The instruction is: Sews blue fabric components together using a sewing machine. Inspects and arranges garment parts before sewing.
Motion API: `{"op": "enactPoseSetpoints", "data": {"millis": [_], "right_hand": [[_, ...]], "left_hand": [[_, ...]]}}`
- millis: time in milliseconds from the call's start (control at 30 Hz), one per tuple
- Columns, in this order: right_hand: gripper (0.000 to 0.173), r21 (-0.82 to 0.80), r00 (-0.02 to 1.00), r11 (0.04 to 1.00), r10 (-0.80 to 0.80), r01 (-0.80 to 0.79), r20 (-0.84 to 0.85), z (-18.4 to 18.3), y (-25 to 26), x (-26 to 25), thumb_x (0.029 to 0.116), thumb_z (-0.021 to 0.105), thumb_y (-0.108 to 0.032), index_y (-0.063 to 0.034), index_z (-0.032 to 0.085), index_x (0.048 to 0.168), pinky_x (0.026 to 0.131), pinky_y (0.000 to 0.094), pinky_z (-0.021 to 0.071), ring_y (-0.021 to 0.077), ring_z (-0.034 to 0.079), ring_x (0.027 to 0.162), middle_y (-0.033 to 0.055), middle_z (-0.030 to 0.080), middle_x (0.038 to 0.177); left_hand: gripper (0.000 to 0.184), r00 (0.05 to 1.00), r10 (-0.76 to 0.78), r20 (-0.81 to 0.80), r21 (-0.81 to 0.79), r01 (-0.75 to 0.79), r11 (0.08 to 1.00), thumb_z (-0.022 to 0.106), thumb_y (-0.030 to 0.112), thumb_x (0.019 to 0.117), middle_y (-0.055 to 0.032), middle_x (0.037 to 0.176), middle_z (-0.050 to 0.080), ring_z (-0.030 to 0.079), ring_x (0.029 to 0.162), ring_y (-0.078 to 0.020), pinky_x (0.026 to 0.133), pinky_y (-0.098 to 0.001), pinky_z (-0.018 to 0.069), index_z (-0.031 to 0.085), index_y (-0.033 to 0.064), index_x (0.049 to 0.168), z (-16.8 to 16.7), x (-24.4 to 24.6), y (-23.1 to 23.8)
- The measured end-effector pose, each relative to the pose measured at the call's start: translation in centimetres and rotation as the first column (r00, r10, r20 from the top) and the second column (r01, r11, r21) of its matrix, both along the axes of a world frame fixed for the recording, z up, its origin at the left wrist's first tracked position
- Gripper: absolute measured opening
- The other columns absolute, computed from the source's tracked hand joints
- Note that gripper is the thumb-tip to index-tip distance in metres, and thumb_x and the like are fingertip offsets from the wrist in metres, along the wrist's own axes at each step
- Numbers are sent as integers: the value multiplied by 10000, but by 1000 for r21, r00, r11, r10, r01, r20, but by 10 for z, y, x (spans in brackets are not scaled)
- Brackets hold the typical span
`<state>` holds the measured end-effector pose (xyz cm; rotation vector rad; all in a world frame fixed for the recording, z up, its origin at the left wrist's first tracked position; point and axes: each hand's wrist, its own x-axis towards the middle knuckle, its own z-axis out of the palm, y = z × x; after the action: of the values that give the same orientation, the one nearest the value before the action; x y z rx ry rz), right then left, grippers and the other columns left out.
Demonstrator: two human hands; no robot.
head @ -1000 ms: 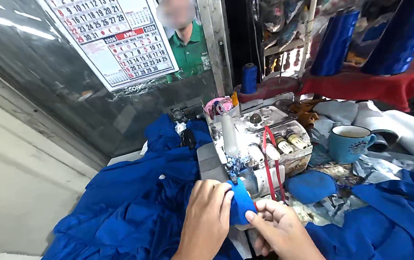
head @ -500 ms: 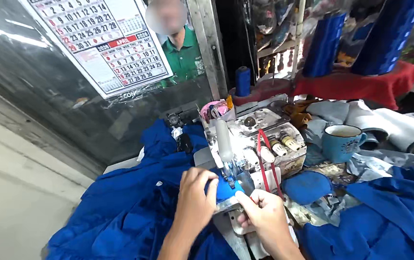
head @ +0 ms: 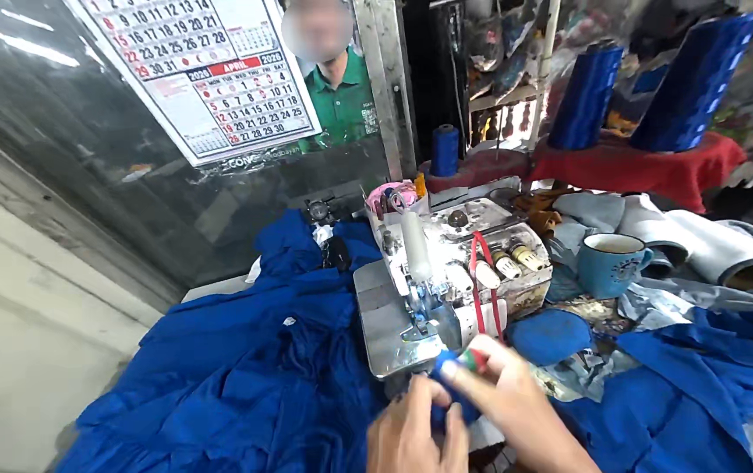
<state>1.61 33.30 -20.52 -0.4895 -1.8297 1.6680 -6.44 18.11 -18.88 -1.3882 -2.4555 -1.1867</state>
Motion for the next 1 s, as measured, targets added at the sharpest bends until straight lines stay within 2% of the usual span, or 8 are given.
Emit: {"op": "enactPoseSetpoints", "data": {"millis": [33,100,200,300,600,800,900,1000], "right_hand": [[281,30,989,989,-149,148,24,-5,7,-4,888,774,-353,-100,652,885,646,334,562,151,639,706,29,650,772],[284,64,971,969,-241,240,3,-12,5,-2,879,790,-315,-89,646,973,690,333,607,163,692,764,33,700,830],[345,14,989,993,-115,116,-90,-16,-17,24,929,727,-101,-4,556,1213,689,349,648,226,745,798,99,752,941],[435,11,992,1000,2,0,-126,-18,-23,41,925,691,-6,21,505,1317,708,376,656,264,745,839,138,740,1012],[432,199,998,979,53,-45,-39,-8,-10,64,927,735,-112,-110,575,1329,667,341,658,228,750,784,70,764,972],[322,444,986,892,5,-78,165,-15,-8,70,968,692,-343,-243,668,1274,522,248,557,61,640,610,-79,716,829],[307,528,991,848,-43,-32,129,-5,-11,72,964,690,-392,-248,695,1234,473,225,501,22,575,555,-107,686,787],[279,568,986,820,-144,71,85,-12,-13,67,954,700,-415,-251,712,1179,496,233,529,11,612,586,-124,709,797]], "left_hand": [[207,988,-61,142,25,58,998,642,304,985,37,938,717,694,826,-73,700,-312,608,679,130,1090,-3,3,5],[198,897,-201,393,152,152,977,557,243,1054,10,1018,703,689,899,-94,778,-303,610,655,92,1137,-4,-5,0],[154,819,-242,520,366,42,930,565,55,1027,-79,1055,706,700,934,-174,821,-329,621,657,1,1138,-17,8,-14],[202,837,-175,519,487,-121,865,691,-4,924,-119,963,716,717,826,-218,724,-345,644,655,-31,1121,-27,16,-15],[218,667,-265,696,408,-63,911,699,9,943,-162,961,743,739,751,-263,592,-361,644,628,-31,1145,-23,13,-36],[279,663,-233,712,367,-67,928,797,4,857,-191,926,747,755,794,-301,699,-402,660,592,-27,1043,-17,14,-44],[344,647,-262,716,385,-54,921,819,11,833,-216,921,741,756,796,-305,696,-400,651,528,-25,1013,3,11,-45],[379,680,-280,677,402,-24,915,855,1,788,-201,887,733,756,801,-305,733,-423,657,523,-21,969,8,15,-35]]}}
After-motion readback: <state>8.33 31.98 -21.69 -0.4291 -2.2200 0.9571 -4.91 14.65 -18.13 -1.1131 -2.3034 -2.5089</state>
